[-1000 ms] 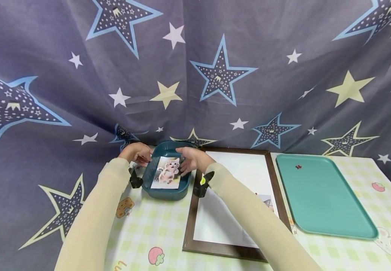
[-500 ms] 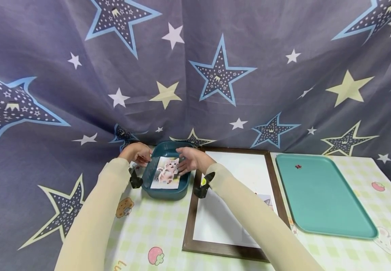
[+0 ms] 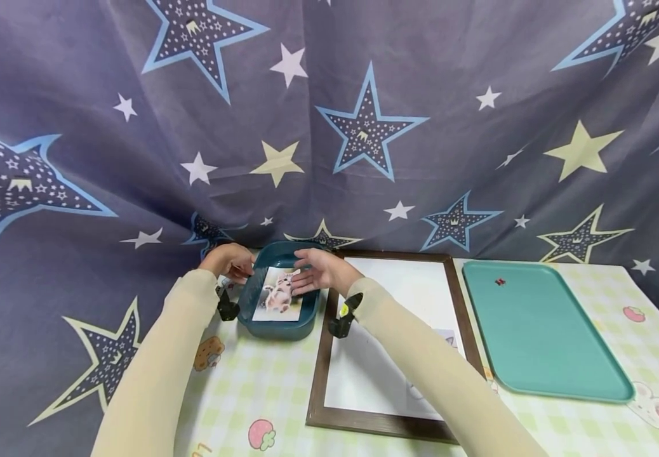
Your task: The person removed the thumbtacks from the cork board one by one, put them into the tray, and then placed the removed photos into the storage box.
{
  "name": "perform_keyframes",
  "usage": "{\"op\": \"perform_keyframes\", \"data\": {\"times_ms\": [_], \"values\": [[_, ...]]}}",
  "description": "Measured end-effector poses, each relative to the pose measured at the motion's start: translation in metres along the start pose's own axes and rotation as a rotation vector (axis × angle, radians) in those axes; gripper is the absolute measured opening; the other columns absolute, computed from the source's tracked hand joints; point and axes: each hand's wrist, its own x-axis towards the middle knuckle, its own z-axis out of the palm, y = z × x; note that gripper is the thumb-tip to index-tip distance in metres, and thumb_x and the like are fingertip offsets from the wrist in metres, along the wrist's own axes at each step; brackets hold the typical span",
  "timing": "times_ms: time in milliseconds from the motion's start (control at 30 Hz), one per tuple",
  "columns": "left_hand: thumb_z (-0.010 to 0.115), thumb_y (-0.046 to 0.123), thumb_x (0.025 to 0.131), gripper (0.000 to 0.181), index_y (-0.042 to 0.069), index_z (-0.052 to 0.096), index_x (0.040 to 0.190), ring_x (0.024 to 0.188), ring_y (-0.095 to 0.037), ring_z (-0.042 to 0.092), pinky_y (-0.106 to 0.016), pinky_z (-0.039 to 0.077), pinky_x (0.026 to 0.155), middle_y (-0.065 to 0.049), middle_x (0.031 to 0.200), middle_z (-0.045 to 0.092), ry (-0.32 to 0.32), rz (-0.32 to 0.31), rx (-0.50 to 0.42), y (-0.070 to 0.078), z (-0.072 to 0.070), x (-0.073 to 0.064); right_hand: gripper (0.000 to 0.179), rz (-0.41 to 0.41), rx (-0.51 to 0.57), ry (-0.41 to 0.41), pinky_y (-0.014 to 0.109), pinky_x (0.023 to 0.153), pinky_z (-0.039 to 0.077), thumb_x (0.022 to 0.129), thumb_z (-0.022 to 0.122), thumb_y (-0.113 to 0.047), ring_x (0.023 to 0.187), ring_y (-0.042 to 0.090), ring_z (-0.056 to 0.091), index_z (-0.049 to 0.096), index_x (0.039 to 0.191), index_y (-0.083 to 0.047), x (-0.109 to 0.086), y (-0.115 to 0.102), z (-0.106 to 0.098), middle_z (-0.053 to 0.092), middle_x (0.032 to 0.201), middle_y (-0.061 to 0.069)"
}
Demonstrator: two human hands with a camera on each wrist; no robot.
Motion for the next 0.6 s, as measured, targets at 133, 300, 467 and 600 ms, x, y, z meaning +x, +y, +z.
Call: {"op": "perform_keyframes", "data": {"times_ms": [133,300,467,600], "values": [[0.057,-0.007,0.095,0.063,-0.005,0.035,0.154,0.083,-0.018,0.060,-0.029,0.062,0.078,-0.014,0.110,0.052,-0.001,0.008,0.008,-0.001,0.001,-0.001,0.059,-0.032,-0.048,-0.010,0.050,0.122,0.034,0.111,0.038,-0.030,0.148,0.041,0.039,0.026,0.160,0.001,-0.002,0.001,0.003,0.035,0.159,0.031],[0.055,-0.009,0.094,0.063,-0.005,0.035,0.154,0.079,-0.016,0.058,-0.028,0.061,0.076,-0.014,0.113,0.052,0.002,0.010,0.005,0.000,0.001,-0.001,0.052,-0.106,-0.099,0.013,0.048,0.120,0.037,0.110,0.042,-0.024,0.142,0.040,0.047,0.038,0.153,0.004,-0.008,-0.001,0.005,0.046,0.151,0.032],[0.056,-0.008,0.095,0.062,-0.005,0.037,0.153,0.082,-0.017,0.060,-0.029,0.061,0.080,-0.014,0.116,0.053,0.020,0.016,-0.012,0.000,0.003,-0.002,0.042,-0.178,-0.158,0.058,0.048,0.116,0.043,0.108,0.048,-0.019,0.136,0.040,0.053,0.052,0.143,0.004,-0.017,-0.006,0.004,0.056,0.143,0.030],[0.057,-0.007,0.094,0.061,-0.005,0.039,0.152,0.083,-0.017,0.059,-0.032,0.061,0.084,-0.013,0.114,0.053,0.034,0.018,-0.027,-0.002,0.005,-0.004,0.040,-0.216,-0.217,0.057,0.048,0.115,0.044,0.107,0.051,-0.017,0.135,0.039,0.056,0.056,0.141,0.002,-0.024,-0.011,0.000,0.057,0.142,0.028]]}}
